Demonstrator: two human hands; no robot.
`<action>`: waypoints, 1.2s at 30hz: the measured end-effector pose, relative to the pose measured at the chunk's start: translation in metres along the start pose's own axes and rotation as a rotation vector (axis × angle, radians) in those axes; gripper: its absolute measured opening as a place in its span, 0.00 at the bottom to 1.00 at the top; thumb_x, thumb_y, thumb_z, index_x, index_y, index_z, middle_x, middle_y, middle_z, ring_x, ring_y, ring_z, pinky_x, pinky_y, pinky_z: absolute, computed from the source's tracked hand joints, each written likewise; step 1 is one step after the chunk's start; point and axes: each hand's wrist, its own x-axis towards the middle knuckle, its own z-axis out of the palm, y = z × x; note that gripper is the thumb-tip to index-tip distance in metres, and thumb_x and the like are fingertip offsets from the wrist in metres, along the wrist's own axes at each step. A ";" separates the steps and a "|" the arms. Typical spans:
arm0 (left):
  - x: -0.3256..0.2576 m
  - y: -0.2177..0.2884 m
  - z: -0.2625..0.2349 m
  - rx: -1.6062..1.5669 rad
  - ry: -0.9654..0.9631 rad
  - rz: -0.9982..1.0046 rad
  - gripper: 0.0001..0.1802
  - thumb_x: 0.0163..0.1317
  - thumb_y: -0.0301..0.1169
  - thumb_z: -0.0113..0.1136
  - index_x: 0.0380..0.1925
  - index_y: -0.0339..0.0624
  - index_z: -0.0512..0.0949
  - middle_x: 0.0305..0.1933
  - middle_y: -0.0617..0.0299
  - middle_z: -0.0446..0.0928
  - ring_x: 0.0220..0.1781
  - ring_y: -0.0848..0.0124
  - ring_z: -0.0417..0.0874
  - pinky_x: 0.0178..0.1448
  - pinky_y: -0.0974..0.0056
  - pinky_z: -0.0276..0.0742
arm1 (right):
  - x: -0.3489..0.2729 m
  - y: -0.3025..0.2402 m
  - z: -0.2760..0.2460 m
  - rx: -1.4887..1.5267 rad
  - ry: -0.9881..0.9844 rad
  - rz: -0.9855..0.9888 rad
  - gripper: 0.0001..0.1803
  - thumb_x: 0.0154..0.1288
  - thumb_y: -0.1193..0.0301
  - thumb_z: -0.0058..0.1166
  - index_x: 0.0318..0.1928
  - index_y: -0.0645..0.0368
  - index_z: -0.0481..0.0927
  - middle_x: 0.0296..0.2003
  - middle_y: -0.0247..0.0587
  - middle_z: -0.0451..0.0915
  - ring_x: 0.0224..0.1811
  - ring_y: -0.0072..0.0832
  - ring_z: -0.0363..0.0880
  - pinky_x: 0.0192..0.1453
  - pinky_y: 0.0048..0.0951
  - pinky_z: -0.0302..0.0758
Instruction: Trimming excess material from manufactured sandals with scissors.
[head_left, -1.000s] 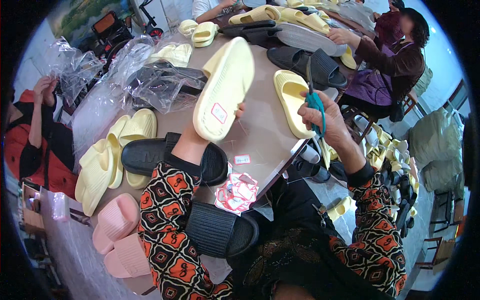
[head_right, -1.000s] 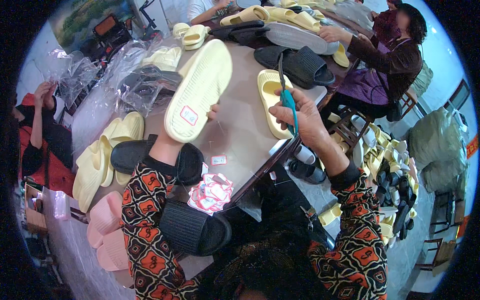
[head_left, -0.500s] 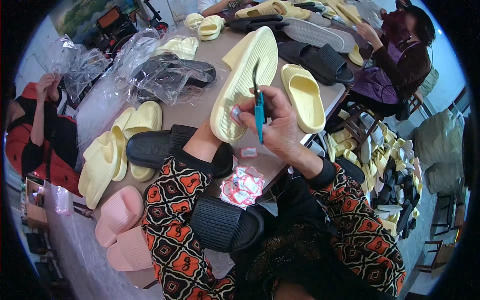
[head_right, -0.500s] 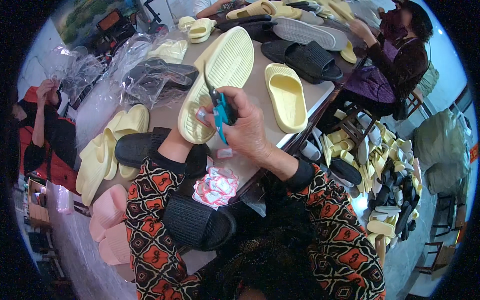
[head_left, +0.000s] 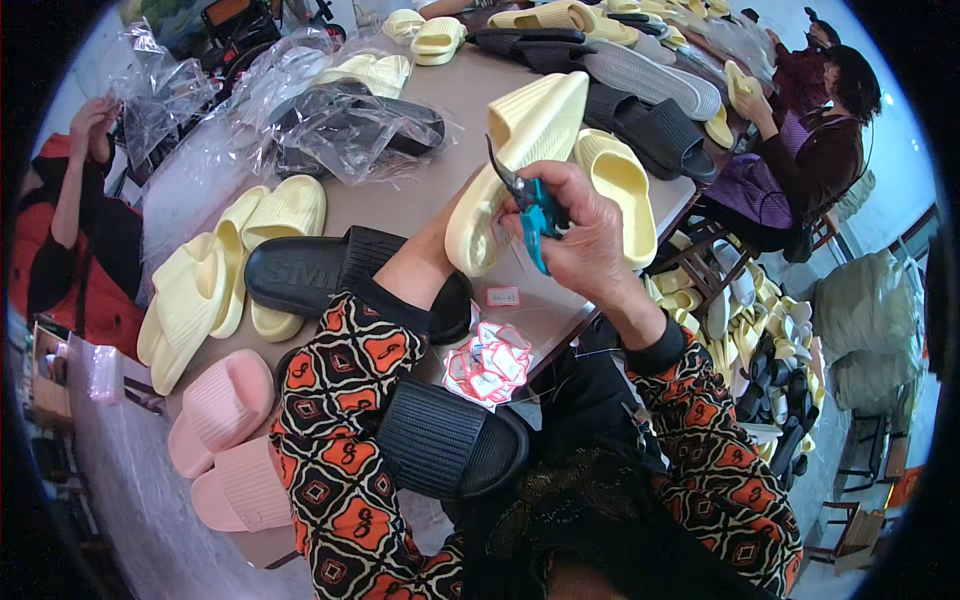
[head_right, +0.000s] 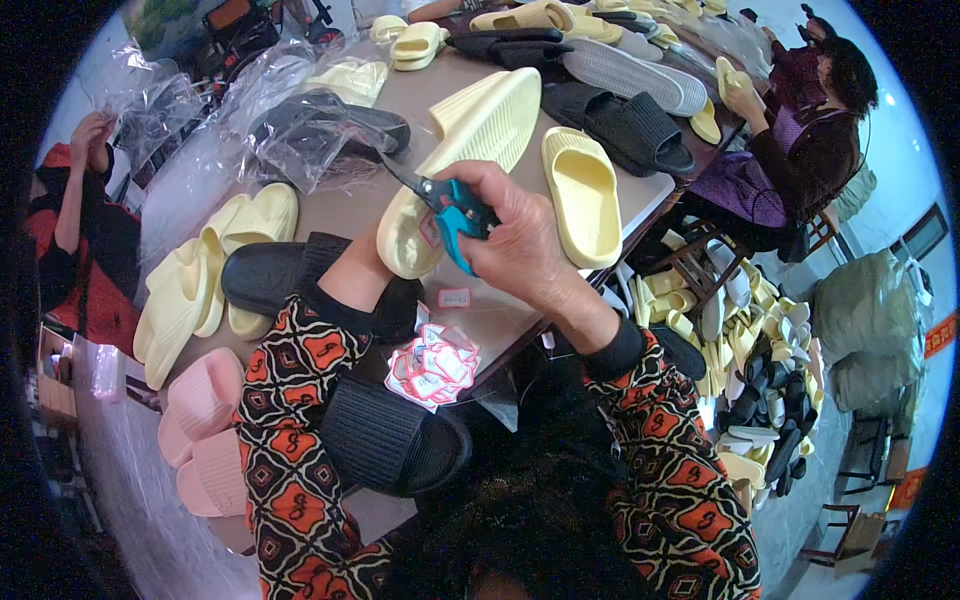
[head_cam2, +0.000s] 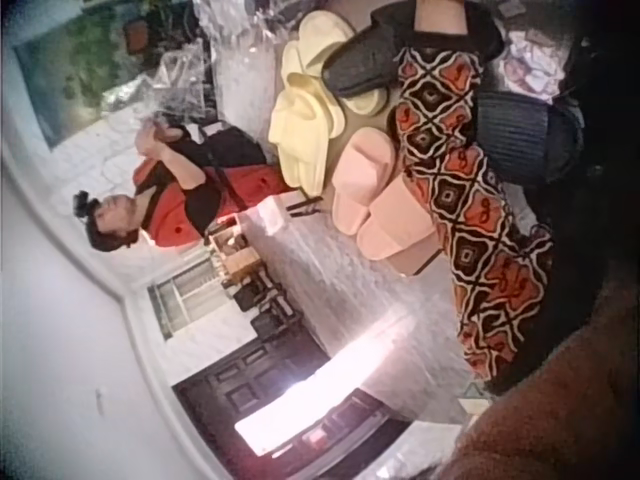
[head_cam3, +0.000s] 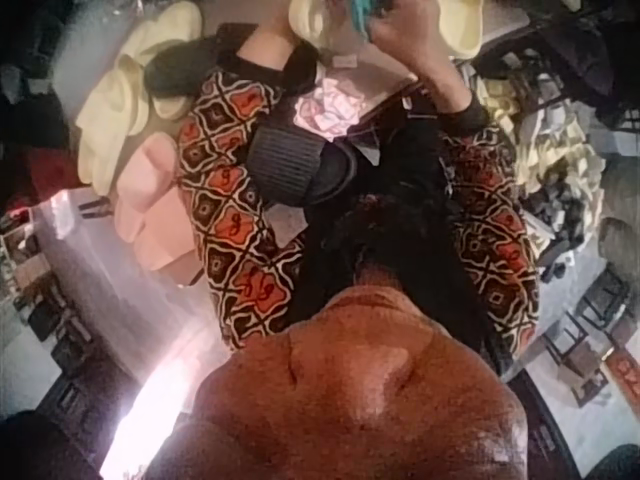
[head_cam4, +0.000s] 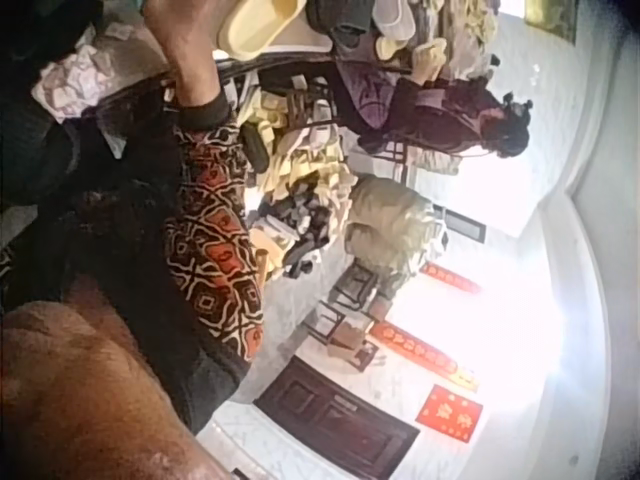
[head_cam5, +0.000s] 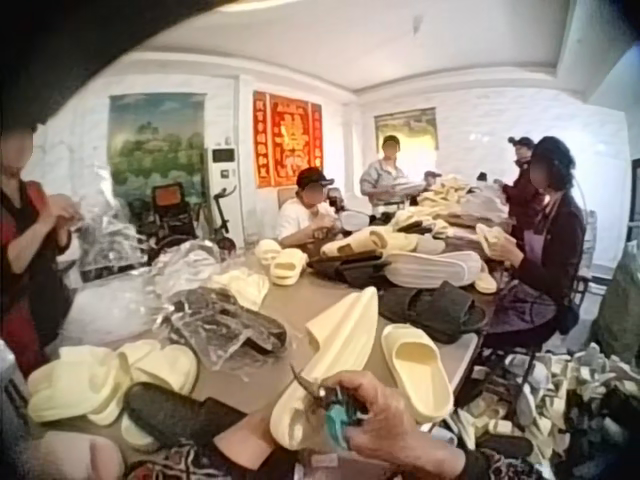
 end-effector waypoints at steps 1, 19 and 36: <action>0.001 -0.001 0.001 -0.003 0.003 0.001 0.20 0.66 0.31 0.48 0.55 0.35 0.65 0.43 0.60 0.74 0.42 0.75 0.79 0.41 0.74 0.80 | 0.002 0.000 -0.002 -0.024 -0.036 0.006 0.23 0.50 0.78 0.66 0.47 0.59 0.70 0.32 0.33 0.80 0.36 0.17 0.78 0.43 0.20 0.75; 0.015 0.039 0.028 0.428 0.707 0.056 0.11 0.61 0.26 0.49 0.43 0.34 0.67 0.37 0.52 0.72 0.37 0.66 0.77 0.36 0.62 0.73 | -0.074 -0.024 -0.052 0.298 -0.513 0.432 0.25 0.50 0.76 0.66 0.49 0.62 0.71 0.33 0.34 0.79 0.39 0.16 0.75 0.44 0.20 0.73; 0.017 -0.006 0.075 1.587 -0.276 0.443 0.20 0.53 0.21 0.52 0.49 0.43 0.69 0.41 0.52 0.72 0.37 0.52 0.78 0.38 0.56 0.76 | -0.135 0.065 -0.170 0.278 0.511 0.768 0.22 0.57 0.64 0.61 0.48 0.64 0.72 0.28 0.33 0.77 0.23 0.14 0.74 0.25 0.14 0.67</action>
